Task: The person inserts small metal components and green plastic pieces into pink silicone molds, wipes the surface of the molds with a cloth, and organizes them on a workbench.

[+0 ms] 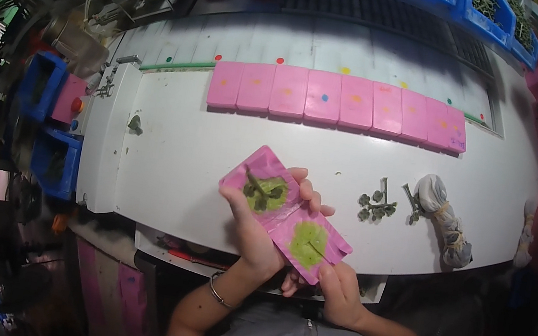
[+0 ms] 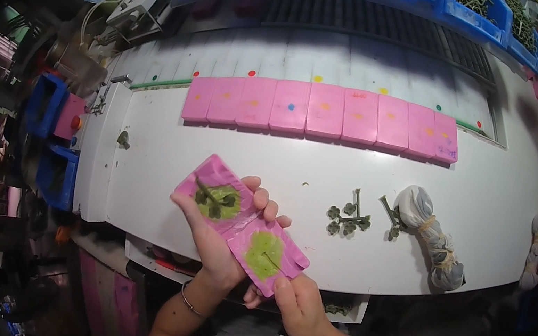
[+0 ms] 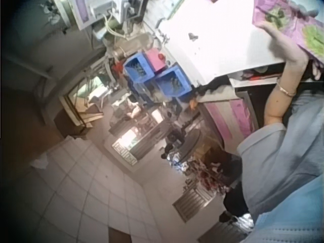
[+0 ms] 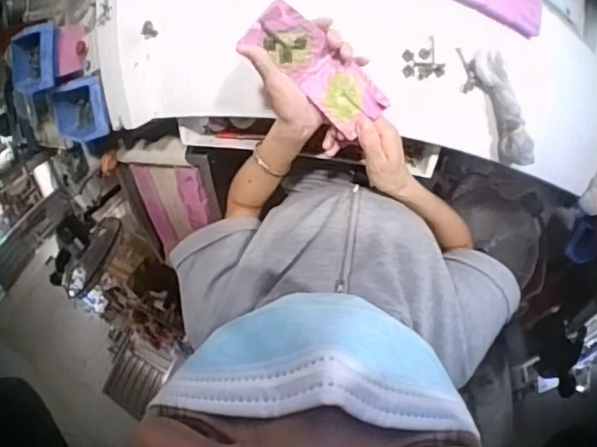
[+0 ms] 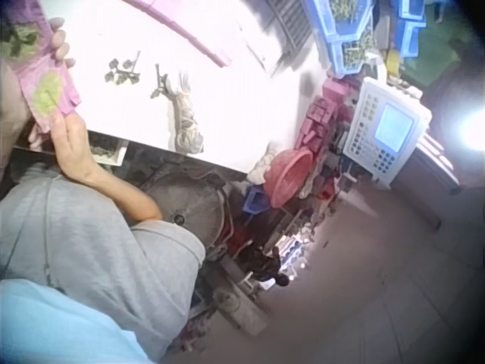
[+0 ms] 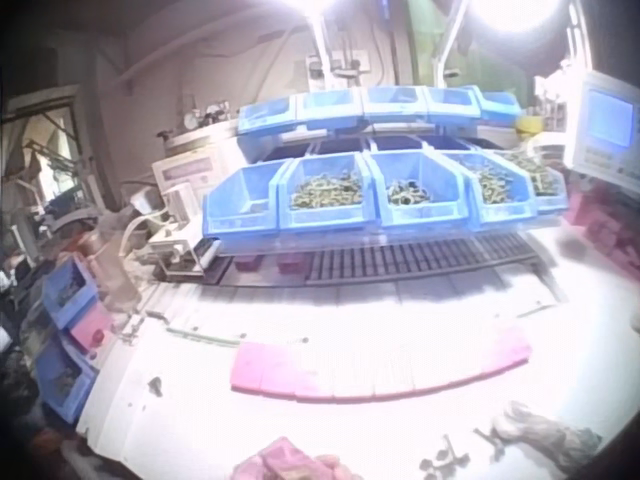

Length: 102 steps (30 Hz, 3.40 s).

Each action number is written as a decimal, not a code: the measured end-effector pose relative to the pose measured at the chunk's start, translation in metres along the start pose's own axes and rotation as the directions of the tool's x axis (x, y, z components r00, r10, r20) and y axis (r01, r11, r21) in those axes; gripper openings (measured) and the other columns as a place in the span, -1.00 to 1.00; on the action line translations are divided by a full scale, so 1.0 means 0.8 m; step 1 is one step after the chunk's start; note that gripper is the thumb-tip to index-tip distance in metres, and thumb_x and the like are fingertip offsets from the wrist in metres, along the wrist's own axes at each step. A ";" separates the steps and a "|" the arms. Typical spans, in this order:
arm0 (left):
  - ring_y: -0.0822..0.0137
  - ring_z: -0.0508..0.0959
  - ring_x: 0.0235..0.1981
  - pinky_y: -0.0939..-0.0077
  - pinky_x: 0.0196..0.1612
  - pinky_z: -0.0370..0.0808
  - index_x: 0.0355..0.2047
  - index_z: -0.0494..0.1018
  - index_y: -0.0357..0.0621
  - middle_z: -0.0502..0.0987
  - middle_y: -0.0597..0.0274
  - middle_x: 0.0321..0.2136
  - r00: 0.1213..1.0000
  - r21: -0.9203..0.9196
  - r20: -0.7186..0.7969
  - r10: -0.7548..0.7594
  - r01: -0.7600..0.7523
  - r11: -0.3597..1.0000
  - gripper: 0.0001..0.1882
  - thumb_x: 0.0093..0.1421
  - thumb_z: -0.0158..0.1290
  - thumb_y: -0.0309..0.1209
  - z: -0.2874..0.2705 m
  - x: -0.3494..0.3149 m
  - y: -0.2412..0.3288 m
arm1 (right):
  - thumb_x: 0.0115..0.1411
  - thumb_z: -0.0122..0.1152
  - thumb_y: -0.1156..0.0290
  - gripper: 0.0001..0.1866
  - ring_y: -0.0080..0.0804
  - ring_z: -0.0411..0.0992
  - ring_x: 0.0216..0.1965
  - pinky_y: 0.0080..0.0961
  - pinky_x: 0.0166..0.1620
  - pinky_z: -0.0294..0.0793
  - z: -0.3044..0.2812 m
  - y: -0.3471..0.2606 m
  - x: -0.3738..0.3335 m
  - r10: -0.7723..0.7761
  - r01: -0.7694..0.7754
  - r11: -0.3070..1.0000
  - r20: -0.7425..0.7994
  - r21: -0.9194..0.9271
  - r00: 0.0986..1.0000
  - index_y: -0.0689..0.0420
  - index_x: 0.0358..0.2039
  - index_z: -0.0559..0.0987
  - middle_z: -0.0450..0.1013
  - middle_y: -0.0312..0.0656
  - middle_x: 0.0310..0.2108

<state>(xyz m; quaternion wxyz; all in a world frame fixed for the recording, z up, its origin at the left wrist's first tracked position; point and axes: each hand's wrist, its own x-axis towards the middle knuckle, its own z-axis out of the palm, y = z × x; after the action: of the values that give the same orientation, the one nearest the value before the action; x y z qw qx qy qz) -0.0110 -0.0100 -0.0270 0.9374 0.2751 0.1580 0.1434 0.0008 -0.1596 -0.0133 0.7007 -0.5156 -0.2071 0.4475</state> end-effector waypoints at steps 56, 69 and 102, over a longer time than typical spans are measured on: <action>0.14 0.43 -0.71 0.38 -0.62 0.36 -0.35 0.43 -0.36 0.43 0.07 -0.63 0.799 0.825 0.552 -0.238 -0.564 0.018 -0.77 0.01 0.02 -0.43 0.006 -0.002 0.078 | 0.05 0.21 0.43 -0.72 -0.44 0.24 -0.53 -0.55 -0.48 0.24 -0.036 -0.018 0.067 -0.409 0.358 0.856 -0.065 -0.374 0.910 0.24 -0.69 0.38 0.22 -0.14 -0.46; 0.17 0.43 -0.73 0.40 -0.63 0.36 -0.41 0.44 -0.33 0.41 0.09 -0.66 0.792 0.815 0.575 -0.206 -0.577 0.055 -0.81 0.04 0.03 -0.42 0.004 0.001 0.074 | -0.09 0.28 0.43 -0.68 -0.42 0.25 -0.59 -0.51 -0.53 0.24 -0.029 -0.017 0.065 -0.393 0.289 0.854 -0.173 -0.433 0.903 0.19 -0.76 0.30 0.25 -0.15 -0.50; 0.18 0.36 -0.76 0.41 -0.66 0.30 -0.50 0.45 -0.25 0.36 0.15 -0.70 0.788 0.805 0.593 -0.166 -0.577 0.137 -0.83 0.00 0.05 -0.37 -0.006 0.005 0.072 | -0.18 0.31 0.49 -0.68 -0.46 0.24 -0.62 -0.57 -0.58 0.22 -0.022 -0.009 0.065 -0.447 0.279 0.811 -0.237 -0.514 0.863 0.15 -0.80 0.29 0.25 -0.19 -0.59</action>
<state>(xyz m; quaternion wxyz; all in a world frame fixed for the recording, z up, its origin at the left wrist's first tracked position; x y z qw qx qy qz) -0.0198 0.0400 0.0011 0.5011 0.8563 -0.1111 0.0571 0.0437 -0.1259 -0.0224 0.6554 -0.6880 -0.2770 0.1425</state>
